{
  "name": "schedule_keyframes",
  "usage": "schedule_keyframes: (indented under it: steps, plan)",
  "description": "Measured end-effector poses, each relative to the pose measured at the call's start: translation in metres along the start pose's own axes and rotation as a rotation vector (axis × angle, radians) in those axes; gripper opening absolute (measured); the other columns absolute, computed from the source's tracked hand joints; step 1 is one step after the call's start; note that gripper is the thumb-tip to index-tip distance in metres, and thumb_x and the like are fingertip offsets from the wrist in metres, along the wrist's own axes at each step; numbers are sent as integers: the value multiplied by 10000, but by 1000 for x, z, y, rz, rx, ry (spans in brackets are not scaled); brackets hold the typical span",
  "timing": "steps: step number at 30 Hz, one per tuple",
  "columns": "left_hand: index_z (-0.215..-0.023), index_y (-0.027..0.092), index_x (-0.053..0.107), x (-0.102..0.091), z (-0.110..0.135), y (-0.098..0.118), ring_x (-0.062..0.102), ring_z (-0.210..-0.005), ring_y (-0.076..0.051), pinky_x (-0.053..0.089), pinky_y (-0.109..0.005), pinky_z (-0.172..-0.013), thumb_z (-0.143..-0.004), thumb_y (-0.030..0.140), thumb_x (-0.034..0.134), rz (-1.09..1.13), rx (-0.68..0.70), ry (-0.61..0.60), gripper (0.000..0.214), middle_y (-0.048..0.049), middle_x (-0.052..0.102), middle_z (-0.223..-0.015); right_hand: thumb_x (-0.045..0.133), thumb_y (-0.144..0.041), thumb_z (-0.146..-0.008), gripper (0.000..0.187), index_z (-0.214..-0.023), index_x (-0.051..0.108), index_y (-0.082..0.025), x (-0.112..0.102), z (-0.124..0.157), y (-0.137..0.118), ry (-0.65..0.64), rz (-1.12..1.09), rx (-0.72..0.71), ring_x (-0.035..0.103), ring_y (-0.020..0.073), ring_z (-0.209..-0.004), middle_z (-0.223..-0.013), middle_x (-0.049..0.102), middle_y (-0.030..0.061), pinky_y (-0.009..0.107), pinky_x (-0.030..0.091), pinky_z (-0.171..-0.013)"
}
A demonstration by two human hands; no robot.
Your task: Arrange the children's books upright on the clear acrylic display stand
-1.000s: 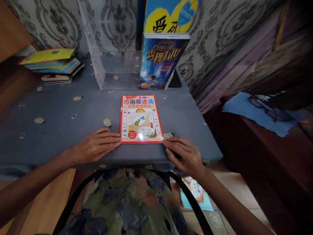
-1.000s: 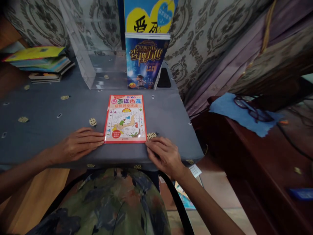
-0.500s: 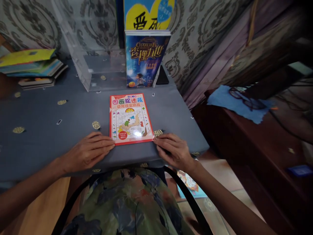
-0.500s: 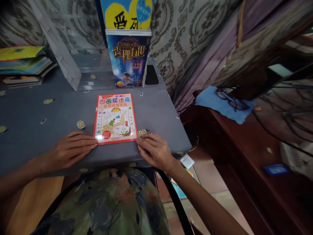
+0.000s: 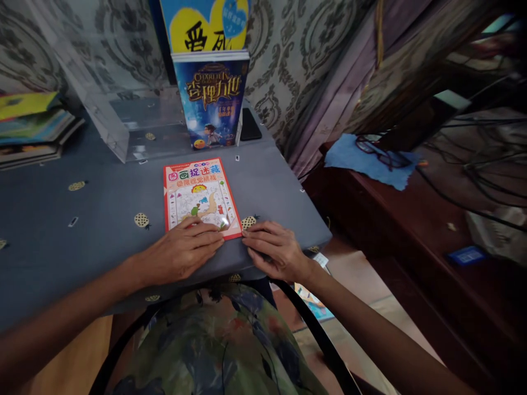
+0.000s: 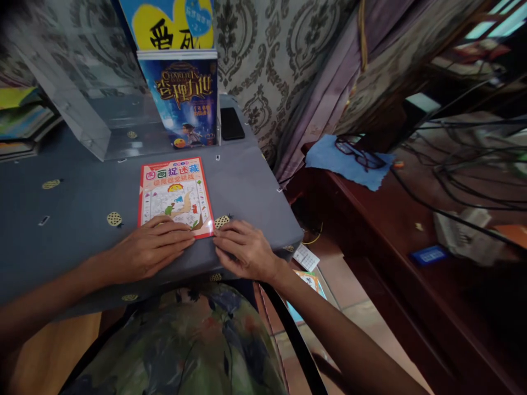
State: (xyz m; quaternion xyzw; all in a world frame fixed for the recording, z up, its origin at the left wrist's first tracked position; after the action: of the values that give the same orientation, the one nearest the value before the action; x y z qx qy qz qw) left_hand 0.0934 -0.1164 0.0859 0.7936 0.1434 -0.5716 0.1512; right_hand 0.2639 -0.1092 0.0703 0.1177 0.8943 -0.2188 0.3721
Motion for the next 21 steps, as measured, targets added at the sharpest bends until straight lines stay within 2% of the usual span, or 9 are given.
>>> schedule_keyframes:
  steps: [6, 13, 21]
  plan:
    - [-1339, 153, 559, 18, -24, -2, 545, -1272, -220, 374, -430, -1086, -1019, 206, 429, 32, 4, -58, 349, -84, 666, -1311, 604, -165, -888, 178, -1019, 723, -166, 1, 2, 0, -13, 19, -8, 678, 235, -984, -993, 770, 84, 392, 587, -802]
    - [-1319, 133, 566, 19, -31, -2, 546, -1260, -243, 351, -452, -1076, -1011, 202, 427, 25, 35, -54, 345, -92, 666, -1308, 581, -170, -896, 184, -1023, 715, -176, 1, 2, -1, -8, 38, -20, 665, 231, -996, -992, 763, 79, 380, 568, -788]
    - [-1049, 142, 657, 18, -46, 7, 608, -1079, -223, 399, -438, -1008, -1009, 168, 393, 16, 51, -20, 269, -101, 710, -1118, 580, -141, -905, 116, -869, 685, -172, 2, -5, -4, -8, 94, 7, 650, 207, -904, -833, 739, 56, 336, 523, -752]
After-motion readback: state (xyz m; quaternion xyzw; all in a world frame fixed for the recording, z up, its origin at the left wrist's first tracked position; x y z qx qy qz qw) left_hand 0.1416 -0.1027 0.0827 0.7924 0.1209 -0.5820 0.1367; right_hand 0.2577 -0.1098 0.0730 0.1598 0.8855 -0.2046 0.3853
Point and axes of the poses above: each hand's wrist, its own z-axis away from the middle knuckle, its own x-axis out of the palm, y = z × x, the point moved 7 cm from there along -z, towards the middle knuckle
